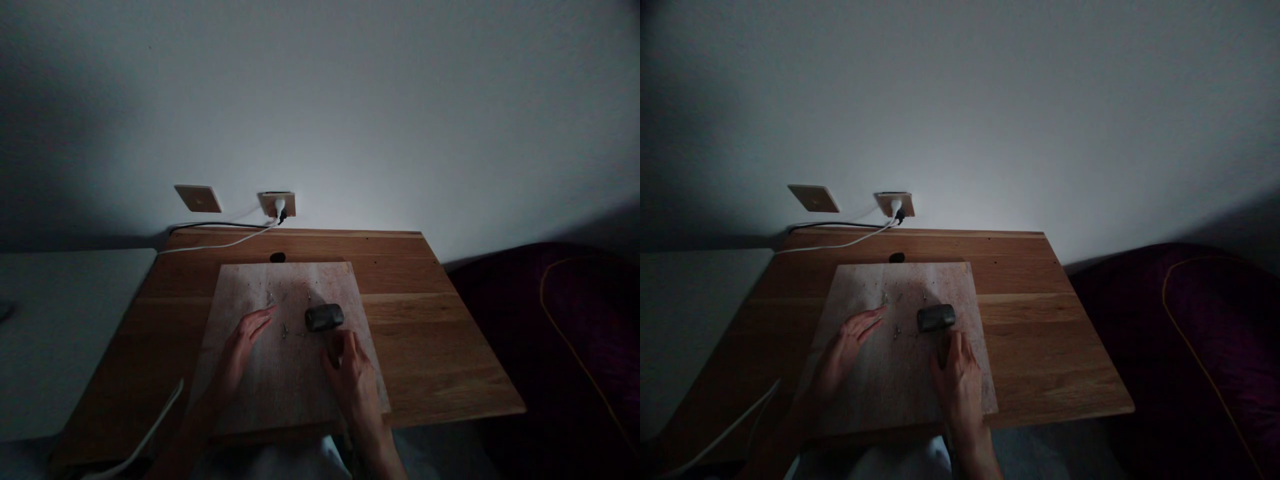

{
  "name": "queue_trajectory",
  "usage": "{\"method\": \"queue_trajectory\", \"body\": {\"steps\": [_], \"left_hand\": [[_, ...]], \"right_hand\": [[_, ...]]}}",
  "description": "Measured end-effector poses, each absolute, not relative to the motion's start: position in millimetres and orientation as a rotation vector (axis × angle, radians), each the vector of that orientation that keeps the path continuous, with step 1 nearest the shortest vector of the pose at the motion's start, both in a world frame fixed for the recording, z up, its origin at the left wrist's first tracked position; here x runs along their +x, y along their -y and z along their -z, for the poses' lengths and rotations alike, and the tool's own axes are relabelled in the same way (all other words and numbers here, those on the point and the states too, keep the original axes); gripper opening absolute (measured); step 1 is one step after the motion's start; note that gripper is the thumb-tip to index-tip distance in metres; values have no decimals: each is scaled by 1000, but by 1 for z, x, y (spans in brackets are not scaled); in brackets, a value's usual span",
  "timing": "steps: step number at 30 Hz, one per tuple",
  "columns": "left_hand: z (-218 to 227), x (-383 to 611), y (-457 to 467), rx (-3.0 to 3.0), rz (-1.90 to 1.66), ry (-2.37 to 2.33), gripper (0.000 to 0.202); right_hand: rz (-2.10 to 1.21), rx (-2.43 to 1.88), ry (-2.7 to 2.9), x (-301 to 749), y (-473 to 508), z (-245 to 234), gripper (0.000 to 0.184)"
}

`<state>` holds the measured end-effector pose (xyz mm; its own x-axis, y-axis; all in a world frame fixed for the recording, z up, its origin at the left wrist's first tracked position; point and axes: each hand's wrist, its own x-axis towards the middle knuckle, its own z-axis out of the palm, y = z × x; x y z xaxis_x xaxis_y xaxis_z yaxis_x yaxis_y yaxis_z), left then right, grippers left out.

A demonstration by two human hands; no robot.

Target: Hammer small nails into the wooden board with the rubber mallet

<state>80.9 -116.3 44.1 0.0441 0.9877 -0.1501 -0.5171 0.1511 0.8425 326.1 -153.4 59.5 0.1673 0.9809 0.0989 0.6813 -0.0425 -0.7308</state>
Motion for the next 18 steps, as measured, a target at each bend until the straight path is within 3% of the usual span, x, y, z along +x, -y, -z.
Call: {"method": "queue_trajectory", "body": {"steps": [6,12,18], "left_hand": [[-42,76,117,430,-1253,-784,47],[-46,75,116,557,-1209,-767,42],[-55,79,111,668,-1136,-799,34]], "right_hand": [[-709,-1864,1480,333,148,-66,20],[-752,-1909,1371,355,146,-71,41],[-747,-1850,1344,381,147,-70,33]]}}
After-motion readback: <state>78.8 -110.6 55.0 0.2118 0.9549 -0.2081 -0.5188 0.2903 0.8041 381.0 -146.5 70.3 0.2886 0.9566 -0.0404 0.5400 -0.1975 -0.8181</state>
